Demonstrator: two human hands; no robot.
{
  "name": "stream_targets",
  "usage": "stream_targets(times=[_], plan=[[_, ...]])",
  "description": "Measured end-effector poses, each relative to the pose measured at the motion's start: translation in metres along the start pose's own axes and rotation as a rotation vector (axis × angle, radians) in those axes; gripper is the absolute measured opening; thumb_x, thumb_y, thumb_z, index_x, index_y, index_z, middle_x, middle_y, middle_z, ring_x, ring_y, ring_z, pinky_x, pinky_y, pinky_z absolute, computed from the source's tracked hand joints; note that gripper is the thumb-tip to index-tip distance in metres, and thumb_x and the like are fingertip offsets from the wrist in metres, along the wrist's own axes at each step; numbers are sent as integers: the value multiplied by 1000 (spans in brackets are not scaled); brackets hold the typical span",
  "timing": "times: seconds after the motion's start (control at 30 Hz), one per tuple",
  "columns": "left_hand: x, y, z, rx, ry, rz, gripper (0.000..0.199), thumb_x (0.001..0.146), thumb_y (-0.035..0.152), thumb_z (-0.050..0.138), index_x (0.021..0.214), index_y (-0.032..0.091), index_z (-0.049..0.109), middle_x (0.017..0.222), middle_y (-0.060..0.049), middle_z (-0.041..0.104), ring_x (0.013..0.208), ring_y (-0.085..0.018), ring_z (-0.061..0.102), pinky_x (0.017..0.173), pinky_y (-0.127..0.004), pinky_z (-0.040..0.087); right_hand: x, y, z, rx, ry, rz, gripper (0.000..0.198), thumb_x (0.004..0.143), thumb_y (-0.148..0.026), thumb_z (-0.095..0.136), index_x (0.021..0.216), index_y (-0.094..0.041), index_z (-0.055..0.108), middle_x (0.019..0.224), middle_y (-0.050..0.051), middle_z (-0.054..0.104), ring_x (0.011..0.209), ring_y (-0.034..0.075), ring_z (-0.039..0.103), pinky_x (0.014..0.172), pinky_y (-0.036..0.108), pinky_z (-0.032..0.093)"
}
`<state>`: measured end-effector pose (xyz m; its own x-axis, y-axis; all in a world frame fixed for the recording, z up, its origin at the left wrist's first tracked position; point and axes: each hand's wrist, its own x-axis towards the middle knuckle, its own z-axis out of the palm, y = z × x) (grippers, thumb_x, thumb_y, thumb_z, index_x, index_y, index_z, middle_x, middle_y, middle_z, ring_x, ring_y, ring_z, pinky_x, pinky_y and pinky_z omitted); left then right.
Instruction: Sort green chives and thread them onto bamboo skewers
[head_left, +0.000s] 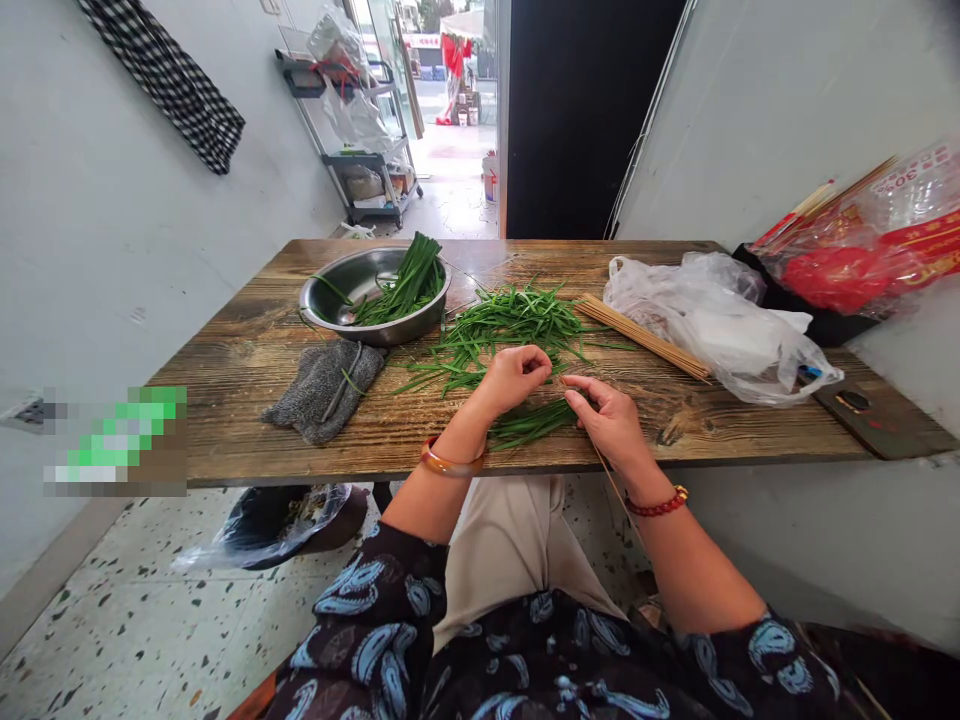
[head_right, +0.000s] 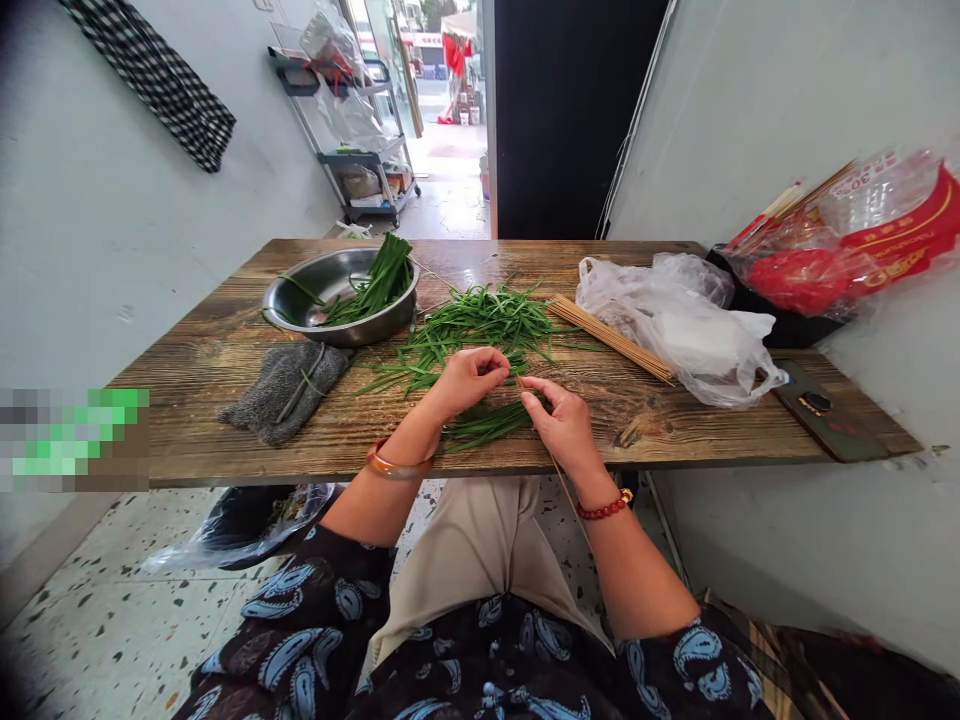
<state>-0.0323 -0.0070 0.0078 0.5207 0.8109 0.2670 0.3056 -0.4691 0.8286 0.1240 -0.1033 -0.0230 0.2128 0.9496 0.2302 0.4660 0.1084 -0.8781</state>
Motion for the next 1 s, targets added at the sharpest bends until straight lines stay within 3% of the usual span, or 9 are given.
stream_targets(times=[0.23, 0.47, 0.57, 0.7, 0.8, 1.0], plan=[[-1, 1, 0, -3, -12, 2, 8, 75, 18, 58, 75, 13, 65, 63, 3, 57, 59, -7, 45, 57, -20, 36, 0, -1, 0, 11, -6, -4, 38, 86, -42, 56, 112, -19, 71, 101, 8, 73, 79, 21, 66, 59, 29, 50], [-1, -1, 0, 10, -20, 22, 9, 75, 18, 58, 75, 14, 66, 63, 3, 57, 59, -8, 44, 58, -21, 35, 0, 0, 1, 9, -7, -7, 36, 85, -42, 56, 110, -20, 70, 101, 8, 73, 72, 18, 63, 58, 29, 49], [-1, 0, 0, 5, -22, 12, 10, 75, 16, 58, 76, 13, 67, 64, 3, 58, 60, -8, 45, 58, -21, 35, 1, 2, 2, 18, 13, -11, 40, 85, -41, 57, 116, -18, 67, 86, 6, 70, 66, 16, 59, 57, 28, 47], [-2, 2, 0, -21, -52, 3, 10, 75, 15, 58, 76, 13, 67, 64, 3, 58, 59, -7, 45, 57, -20, 35, 1, 3, 2, 36, 30, 0, 56, 84, -41, 59, 133, -16, 53, 59, -5, 52, 52, 12, 48, 54, 26, 43], [-2, 2, 0, -50, -81, 2, 9, 76, 15, 59, 76, 13, 67, 64, 3, 58, 58, -7, 45, 57, -20, 36, 1, 2, 2, 39, 28, -8, 60, 84, -41, 58, 138, -16, 49, 58, -8, 43, 51, 11, 44, 54, 25, 40], [-3, 0, 2, -133, -172, 8, 8, 76, 17, 61, 77, 13, 68, 65, 2, 61, 59, -8, 50, 57, -20, 39, 1, 1, 1, 45, 19, -16, 60, 86, -42, 58, 139, -16, 49, 60, -8, 42, 51, 10, 43, 54, 25, 40]])
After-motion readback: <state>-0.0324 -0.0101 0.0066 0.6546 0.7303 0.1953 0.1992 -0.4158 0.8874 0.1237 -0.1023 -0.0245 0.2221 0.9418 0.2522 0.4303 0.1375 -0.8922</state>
